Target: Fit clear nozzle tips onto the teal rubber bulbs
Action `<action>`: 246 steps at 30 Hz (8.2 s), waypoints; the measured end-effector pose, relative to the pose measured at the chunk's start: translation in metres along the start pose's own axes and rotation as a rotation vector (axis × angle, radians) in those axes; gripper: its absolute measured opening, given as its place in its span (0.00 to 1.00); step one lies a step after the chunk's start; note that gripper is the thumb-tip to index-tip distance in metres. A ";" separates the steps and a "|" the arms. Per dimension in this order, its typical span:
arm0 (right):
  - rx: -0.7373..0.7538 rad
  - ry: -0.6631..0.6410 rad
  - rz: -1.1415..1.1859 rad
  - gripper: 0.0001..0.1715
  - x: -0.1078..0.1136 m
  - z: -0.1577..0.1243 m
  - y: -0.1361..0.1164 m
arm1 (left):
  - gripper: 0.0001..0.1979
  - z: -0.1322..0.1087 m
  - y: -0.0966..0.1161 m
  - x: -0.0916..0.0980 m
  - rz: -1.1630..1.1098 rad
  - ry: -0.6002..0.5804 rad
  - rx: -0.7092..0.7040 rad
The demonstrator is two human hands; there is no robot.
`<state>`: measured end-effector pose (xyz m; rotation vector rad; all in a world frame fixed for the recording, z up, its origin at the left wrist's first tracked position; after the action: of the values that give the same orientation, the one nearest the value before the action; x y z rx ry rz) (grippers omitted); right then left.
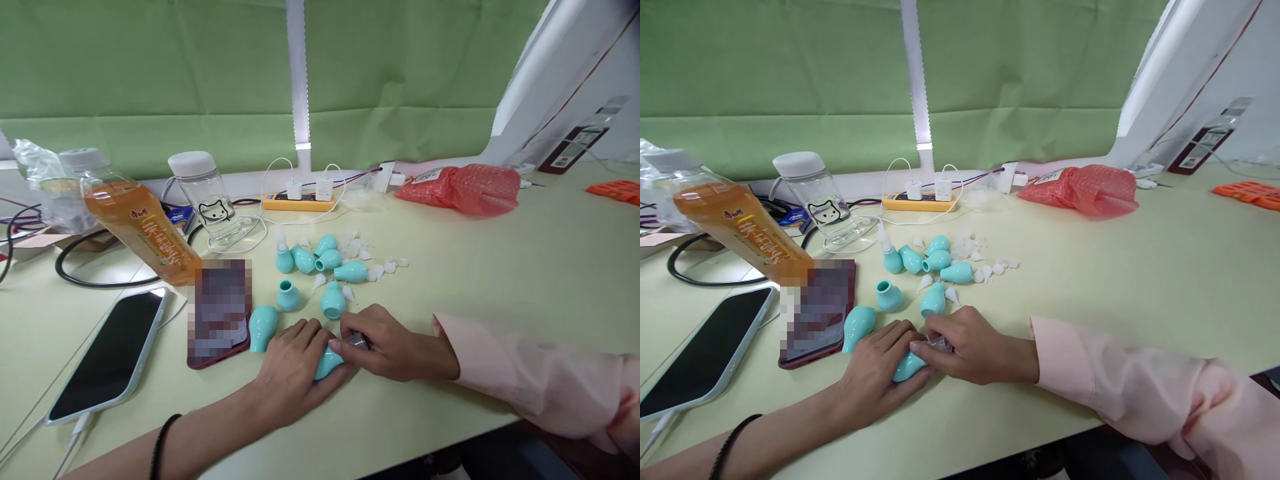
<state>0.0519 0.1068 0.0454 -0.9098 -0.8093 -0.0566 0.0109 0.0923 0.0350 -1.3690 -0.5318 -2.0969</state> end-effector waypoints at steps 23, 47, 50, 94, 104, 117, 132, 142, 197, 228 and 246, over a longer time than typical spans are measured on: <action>-0.583 -0.034 1.037 0.26 -0.023 0.006 0.043 | 0.05 0.000 0.009 0.007 -0.282 -0.086 -0.166; -0.638 -0.384 1.361 0.24 -0.053 -0.008 0.020 | 0.20 -0.011 -0.023 0.037 -0.240 0.342 0.064; -0.668 -0.480 1.395 0.24 -0.064 -0.014 0.016 | 0.15 -0.011 -0.016 0.037 -0.236 0.334 -0.011; 0.351 0.062 0.115 0.05 0.034 0.009 -0.046 | 0.14 -0.015 -0.018 0.037 -0.333 0.385 0.019; 0.301 0.126 0.136 0.09 0.039 0.008 -0.044 | 0.14 -0.015 -0.017 0.036 -0.330 0.383 0.008; 0.389 0.171 0.074 0.04 0.035 0.005 -0.046 | 0.12 -0.016 -0.019 0.040 -0.286 0.429 0.040; 0.367 0.103 0.065 0.05 0.035 0.007 -0.043 | 0.13 -0.017 -0.009 0.039 -0.183 0.424 -0.043; 0.532 0.057 -0.537 0.08 0.018 -0.007 -0.065 | 0.10 -0.015 0.001 0.044 -0.081 0.451 -0.105; -0.104 0.267 -0.372 0.16 0.100 0.038 0.084 | 0.12 -0.013 0.030 0.013 0.211 0.218 -0.349; 0.232 0.417 -0.124 0.24 0.071 0.085 -0.013 | 0.10 -0.022 0.031 0.045 0.145 0.435 -0.287; 0.142 -0.479 0.193 0.12 -0.004 -0.009 -0.080 | 0.14 0.002 0.016 0.072 -0.303 0.249 -0.267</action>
<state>0.0253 0.0481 0.0944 -0.8736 -1.1473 0.3966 0.0002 0.0634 0.1021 -1.1970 -0.3838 -2.6193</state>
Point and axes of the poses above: each hand's wrist, its own z-axis towards the middle knuckle, its own x-axis out of the back of the hand, y = z × x, the point moved 10 cm from there along z, towards the middle knuckle, and after that the axes turned 15 degrees about z, right-handed, at the moved point
